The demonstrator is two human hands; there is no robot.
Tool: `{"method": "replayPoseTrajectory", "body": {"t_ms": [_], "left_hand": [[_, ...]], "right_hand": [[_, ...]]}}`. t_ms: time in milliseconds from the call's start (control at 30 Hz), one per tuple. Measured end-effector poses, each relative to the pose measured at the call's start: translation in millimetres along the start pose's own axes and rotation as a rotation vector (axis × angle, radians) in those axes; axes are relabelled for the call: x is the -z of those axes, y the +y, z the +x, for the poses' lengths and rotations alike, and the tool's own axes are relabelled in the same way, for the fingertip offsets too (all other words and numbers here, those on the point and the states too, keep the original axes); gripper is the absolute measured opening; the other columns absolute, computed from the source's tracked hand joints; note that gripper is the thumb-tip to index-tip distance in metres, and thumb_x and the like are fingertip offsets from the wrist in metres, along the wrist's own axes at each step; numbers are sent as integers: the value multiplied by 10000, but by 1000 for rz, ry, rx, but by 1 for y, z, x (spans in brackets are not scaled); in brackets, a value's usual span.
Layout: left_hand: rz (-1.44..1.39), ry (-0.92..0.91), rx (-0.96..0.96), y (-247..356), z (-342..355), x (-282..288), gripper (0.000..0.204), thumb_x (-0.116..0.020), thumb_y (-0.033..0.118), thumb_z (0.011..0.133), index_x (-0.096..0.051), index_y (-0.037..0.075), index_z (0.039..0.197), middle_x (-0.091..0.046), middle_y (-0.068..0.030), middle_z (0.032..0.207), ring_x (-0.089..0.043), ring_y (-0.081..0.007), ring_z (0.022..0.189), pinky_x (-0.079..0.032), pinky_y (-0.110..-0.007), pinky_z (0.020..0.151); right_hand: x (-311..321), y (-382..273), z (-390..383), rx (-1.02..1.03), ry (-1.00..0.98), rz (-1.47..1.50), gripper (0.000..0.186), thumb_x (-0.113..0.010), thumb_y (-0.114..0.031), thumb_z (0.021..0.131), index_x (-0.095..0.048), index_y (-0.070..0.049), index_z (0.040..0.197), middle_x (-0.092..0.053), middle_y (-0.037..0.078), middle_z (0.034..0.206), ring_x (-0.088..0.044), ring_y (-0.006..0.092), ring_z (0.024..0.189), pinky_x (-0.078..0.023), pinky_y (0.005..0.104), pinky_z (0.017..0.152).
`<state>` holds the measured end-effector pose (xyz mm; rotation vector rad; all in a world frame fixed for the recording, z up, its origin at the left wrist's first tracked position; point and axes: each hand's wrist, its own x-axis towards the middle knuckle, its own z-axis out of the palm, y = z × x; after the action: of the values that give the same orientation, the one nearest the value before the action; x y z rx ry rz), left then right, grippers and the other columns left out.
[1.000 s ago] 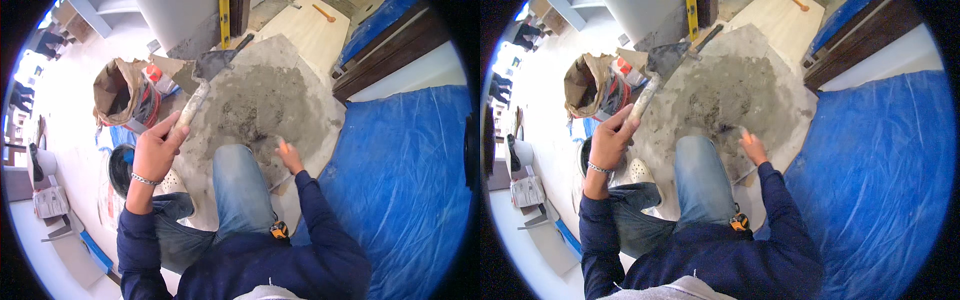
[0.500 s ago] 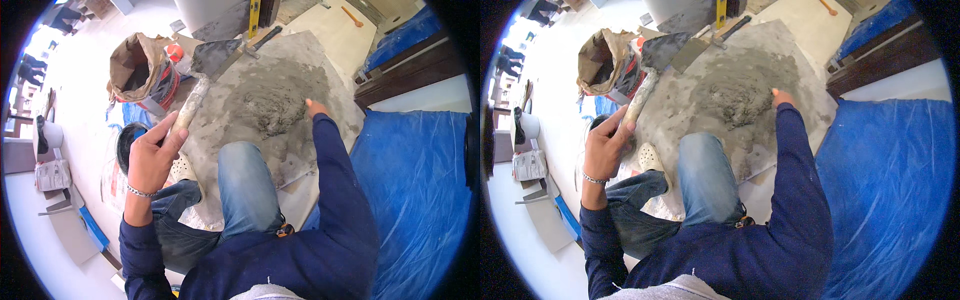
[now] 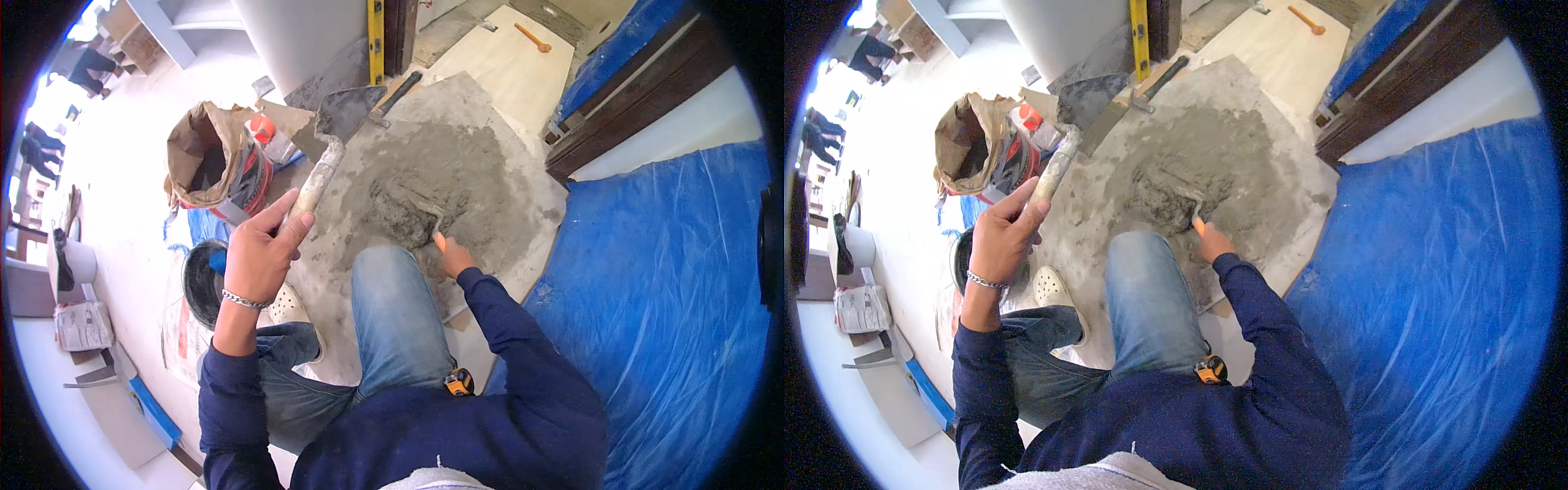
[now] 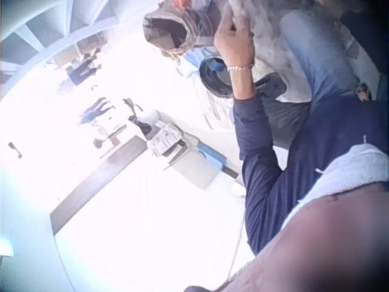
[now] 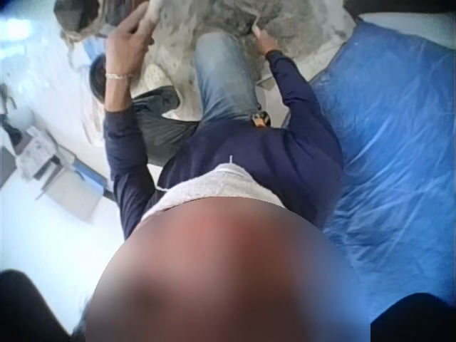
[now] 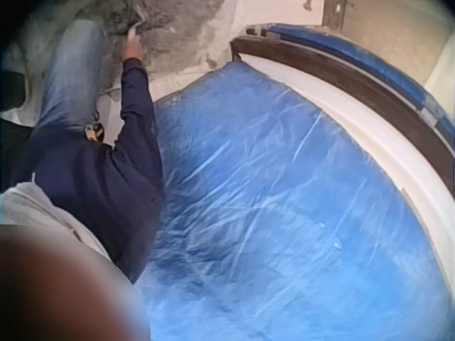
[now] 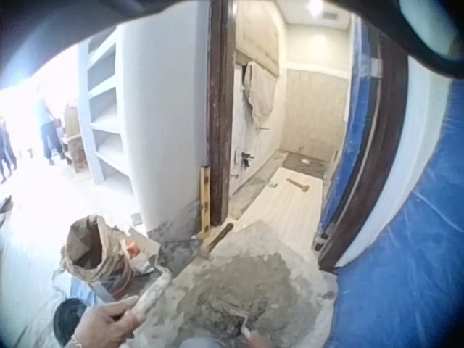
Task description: Applying and smoothing mortar on a floor surface around a pipe using trowels.
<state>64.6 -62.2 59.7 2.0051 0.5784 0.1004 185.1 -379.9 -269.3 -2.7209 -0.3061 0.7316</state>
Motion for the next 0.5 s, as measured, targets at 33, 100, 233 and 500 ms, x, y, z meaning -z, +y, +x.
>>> {"method": "replayPoseTrajectory", "body": {"t_ms": [33,100,233,500], "left_hand": [[12,8,5,-3,-1,4,495,-720,276,884,-607,18,1292,-601,-7,687,-542,-70,568,-454,-241,560],[24,1,32,-9,0,4,494,-720,273,886,-607,19,1293,-605,-4,690,-538,-68,569,-454,-240,556],[58,-36,19,1,3,9,509,-710,283,903,-587,11,1316,-605,11,771,-534,-67,621,-467,-234,586],[89,-6,68,-1,-7,28,492,-712,285,902,-600,33,1310,-599,21,774,-528,-61,642,-461,-231,595]], "right_hand": [[8,-14,-4,11,-7,8,236,-564,-174,872,-491,-49,1058,-661,272,992,-631,443,976,-493,523,806],[37,-31,-18,-61,-31,134,245,-578,-176,853,-509,-30,1037,-651,281,1023,-616,449,994,-483,516,814],[25,23,-50,-122,98,251,288,-632,-186,813,-525,-11,1015,-669,239,983,-632,426,961,-481,494,821],[35,126,-5,-574,-386,1515,281,-662,-227,906,-405,-175,805,-360,-59,540,-365,99,374,-326,287,353]]}}
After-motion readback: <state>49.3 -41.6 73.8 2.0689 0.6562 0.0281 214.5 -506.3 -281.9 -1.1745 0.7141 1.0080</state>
